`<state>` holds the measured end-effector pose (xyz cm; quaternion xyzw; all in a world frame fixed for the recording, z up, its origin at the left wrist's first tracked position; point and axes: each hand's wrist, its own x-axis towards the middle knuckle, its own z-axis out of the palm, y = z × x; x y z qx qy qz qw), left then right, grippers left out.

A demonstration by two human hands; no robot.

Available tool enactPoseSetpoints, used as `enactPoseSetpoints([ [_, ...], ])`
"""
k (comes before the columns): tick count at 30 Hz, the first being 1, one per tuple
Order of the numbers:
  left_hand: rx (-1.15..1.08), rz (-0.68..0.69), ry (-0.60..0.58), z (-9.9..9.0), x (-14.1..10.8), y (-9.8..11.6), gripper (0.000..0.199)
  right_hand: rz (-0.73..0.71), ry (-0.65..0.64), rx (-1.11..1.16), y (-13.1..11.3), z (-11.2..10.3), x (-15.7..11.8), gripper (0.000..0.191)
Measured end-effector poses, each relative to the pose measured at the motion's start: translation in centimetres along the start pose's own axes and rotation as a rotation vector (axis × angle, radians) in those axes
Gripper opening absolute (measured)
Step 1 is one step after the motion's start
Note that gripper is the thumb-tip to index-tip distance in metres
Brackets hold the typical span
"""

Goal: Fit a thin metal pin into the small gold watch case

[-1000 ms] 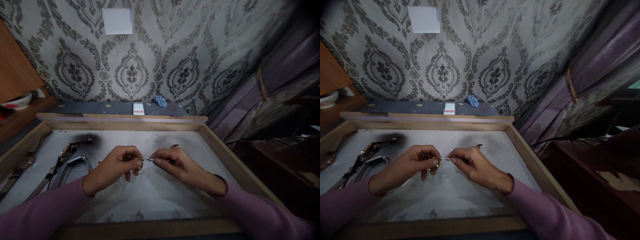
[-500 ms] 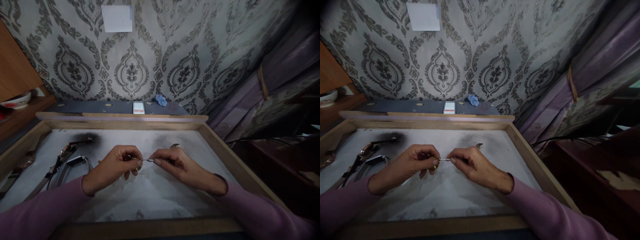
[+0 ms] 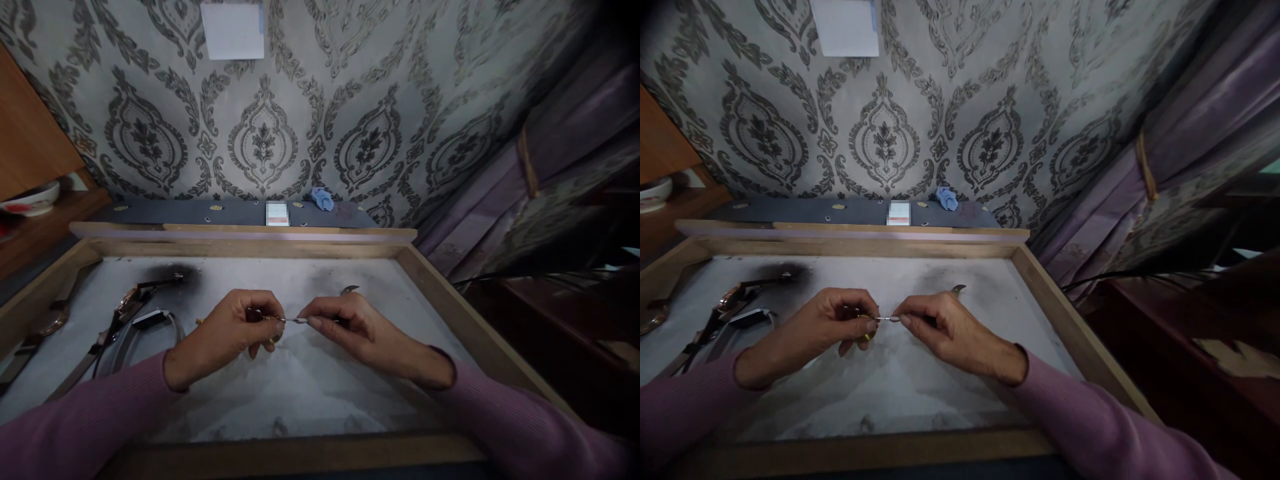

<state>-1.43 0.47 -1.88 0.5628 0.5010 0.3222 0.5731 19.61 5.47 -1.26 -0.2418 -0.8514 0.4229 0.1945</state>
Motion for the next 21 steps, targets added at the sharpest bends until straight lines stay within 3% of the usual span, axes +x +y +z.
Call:
enactPoseSetpoints([
  [21, 0.017, 0.001, 0.012, 0.07, -0.02, 0.21, 0.008, -0.01, 0.022, 0.025, 0.07, 0.12, 0.04, 0.033],
])
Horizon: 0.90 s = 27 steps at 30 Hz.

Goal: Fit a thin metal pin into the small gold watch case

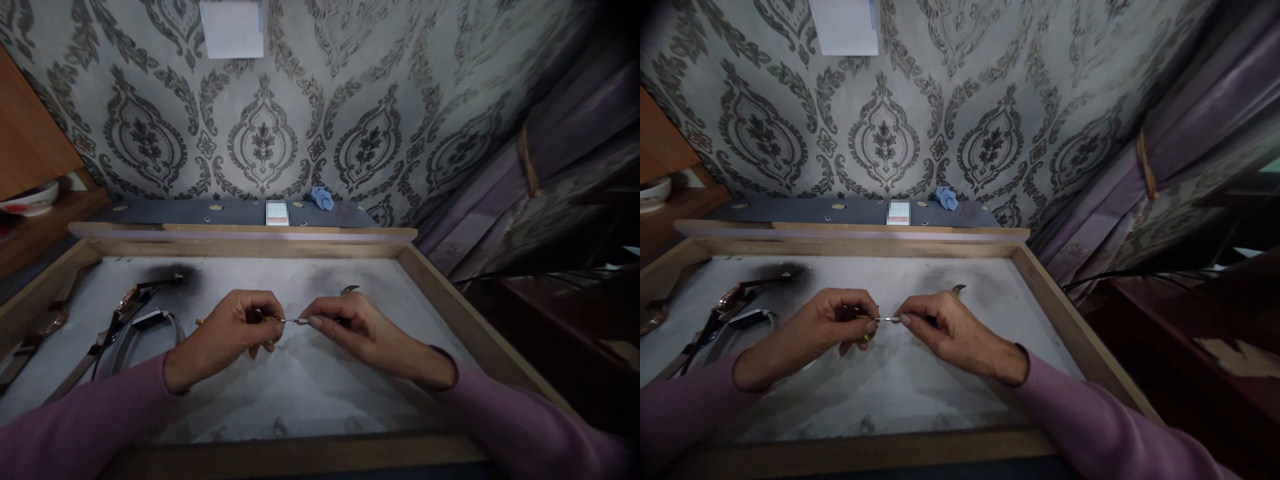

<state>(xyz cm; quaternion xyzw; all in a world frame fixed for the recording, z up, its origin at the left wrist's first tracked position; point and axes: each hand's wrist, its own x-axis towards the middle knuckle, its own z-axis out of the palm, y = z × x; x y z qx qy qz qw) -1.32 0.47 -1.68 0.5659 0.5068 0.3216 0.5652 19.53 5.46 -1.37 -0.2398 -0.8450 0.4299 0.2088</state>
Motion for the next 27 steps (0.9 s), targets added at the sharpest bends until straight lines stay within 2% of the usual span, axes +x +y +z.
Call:
enactPoseSetpoints([
  [27, 0.052, 0.023, -0.003, 0.15, -0.13, -0.28, 0.01, -0.009, 0.005, -0.048, -0.01, 0.24, 0.03, 0.032],
])
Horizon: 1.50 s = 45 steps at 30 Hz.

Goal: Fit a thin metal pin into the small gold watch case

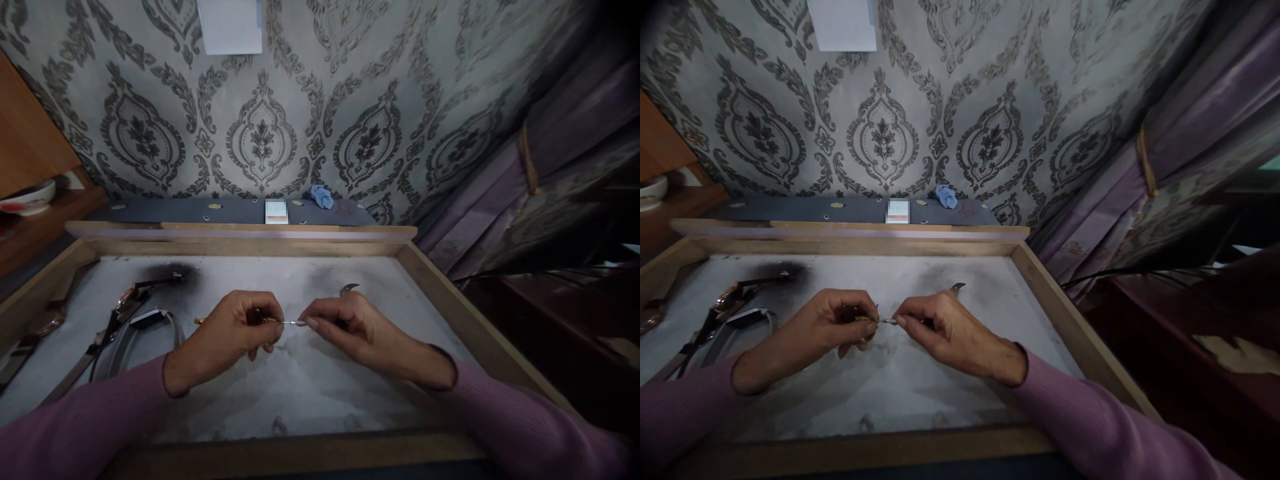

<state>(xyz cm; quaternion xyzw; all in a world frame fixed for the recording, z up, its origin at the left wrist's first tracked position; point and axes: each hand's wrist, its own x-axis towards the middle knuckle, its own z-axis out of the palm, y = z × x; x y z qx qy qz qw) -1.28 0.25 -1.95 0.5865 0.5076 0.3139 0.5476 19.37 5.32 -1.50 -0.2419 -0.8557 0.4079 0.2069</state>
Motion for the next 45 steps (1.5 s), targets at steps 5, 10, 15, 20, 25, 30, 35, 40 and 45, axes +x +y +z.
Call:
enactPoseSetpoints([
  [5, -0.02, 0.0, 0.002, -0.09, 0.08, -0.22, 0.01, -0.015, 0.011, -0.011, 0.14, -0.01, -0.05, 0.03],
  [10, -0.026, 0.006, 0.007, -0.17, 0.27, -0.37, 0.009, -0.026, 0.019, -0.028, 0.28, -0.05, -0.09, 0.03],
  [15, -0.043, -0.006, 0.002, -0.13, 0.33, -0.35, 0.009, -0.036, 0.02, -0.056, 0.16, 0.0, -0.17, 0.03],
  [20, -0.027, -0.002, 0.019, -0.11, 0.28, -0.35, 0.01, -0.035, 0.012, -0.108, 0.28, 0.03, -0.23, 0.026],
  [25, -0.025, 0.002, 0.009, -0.12, 0.29, -0.26, 0.01, -0.073, 0.029, -0.155, 0.38, 0.0, -0.2, 0.023],
  [30, -0.042, 0.008, -0.001, -0.24, 0.36, -0.29, 0.013, -0.077, 0.037, -0.111, 0.33, -0.04, -0.22, 0.029],
  [35, -0.076, -0.009, -0.005, -0.36, 0.34, -0.28, 0.016, -0.044, 0.035, -0.07, 0.44, -0.05, -0.24, 0.033],
  [40, -0.105, -0.021, -0.013, -0.35, 0.32, -0.24, 0.019, -0.019, 0.027, -0.035, 0.39, -0.09, -0.25, 0.031],
  [45, -0.109, -0.035, -0.023, -0.36, 0.35, -0.15, 0.018, -0.016, 0.03, -0.018, 0.32, -0.18, -0.31, 0.031],
])
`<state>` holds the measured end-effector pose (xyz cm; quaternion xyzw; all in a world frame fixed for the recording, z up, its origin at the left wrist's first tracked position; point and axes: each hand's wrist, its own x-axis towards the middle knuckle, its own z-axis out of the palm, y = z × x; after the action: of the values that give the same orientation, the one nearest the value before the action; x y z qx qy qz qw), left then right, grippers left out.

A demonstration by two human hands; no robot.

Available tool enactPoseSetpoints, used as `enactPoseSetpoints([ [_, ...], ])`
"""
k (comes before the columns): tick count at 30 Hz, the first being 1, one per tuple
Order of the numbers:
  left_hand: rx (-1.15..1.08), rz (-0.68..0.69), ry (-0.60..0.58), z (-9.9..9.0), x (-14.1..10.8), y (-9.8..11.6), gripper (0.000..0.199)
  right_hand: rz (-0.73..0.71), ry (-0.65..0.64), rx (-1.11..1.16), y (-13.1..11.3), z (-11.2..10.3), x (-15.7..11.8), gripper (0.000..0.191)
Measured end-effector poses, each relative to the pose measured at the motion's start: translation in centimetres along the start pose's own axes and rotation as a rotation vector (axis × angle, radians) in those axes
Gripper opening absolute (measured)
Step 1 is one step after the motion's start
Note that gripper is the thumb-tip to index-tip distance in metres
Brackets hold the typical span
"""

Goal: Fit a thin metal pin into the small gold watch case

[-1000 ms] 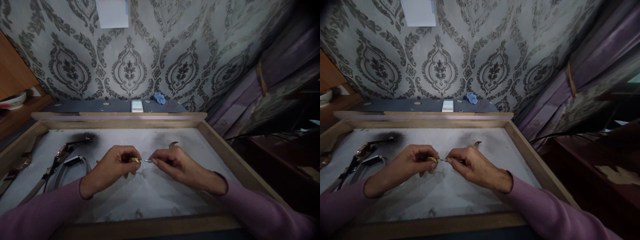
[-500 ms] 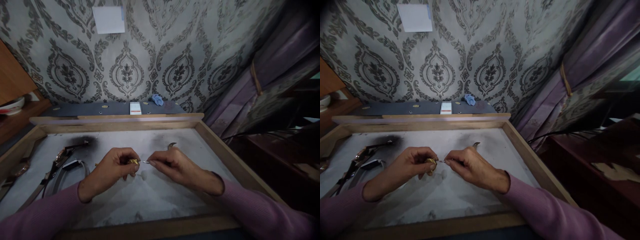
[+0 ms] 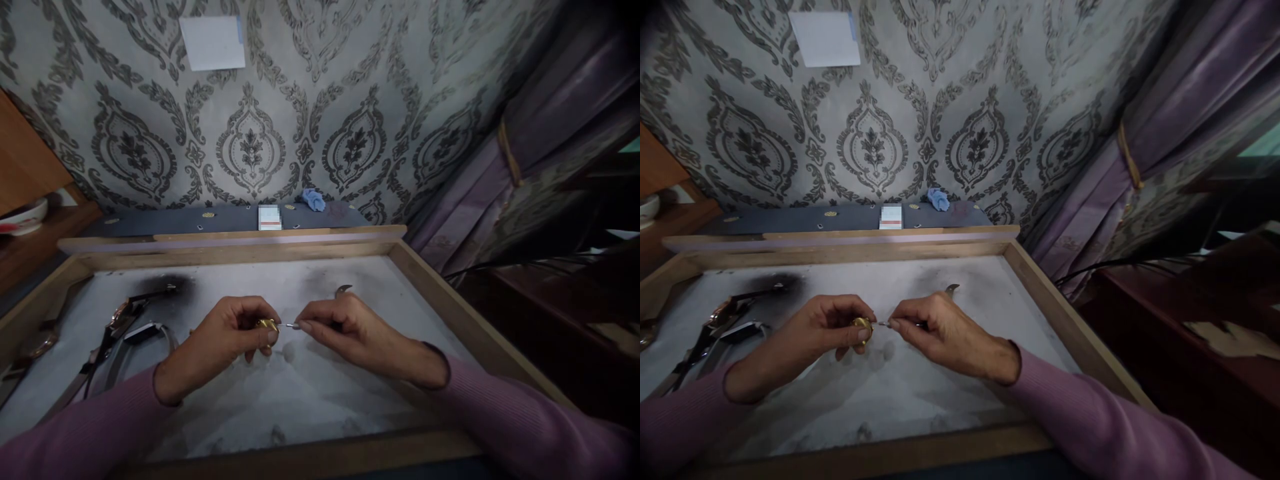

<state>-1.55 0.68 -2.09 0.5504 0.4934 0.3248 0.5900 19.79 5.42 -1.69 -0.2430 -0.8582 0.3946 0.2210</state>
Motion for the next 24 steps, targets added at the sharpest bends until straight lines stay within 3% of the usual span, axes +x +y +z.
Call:
enactPoseSetpoints([
  [24, 0.09, -0.026, 0.004, 0.28, -0.07, 0.21, 0.013, 0.012, -0.001, 0.01, -0.3, 0.19, 0.23, 0.036],
])
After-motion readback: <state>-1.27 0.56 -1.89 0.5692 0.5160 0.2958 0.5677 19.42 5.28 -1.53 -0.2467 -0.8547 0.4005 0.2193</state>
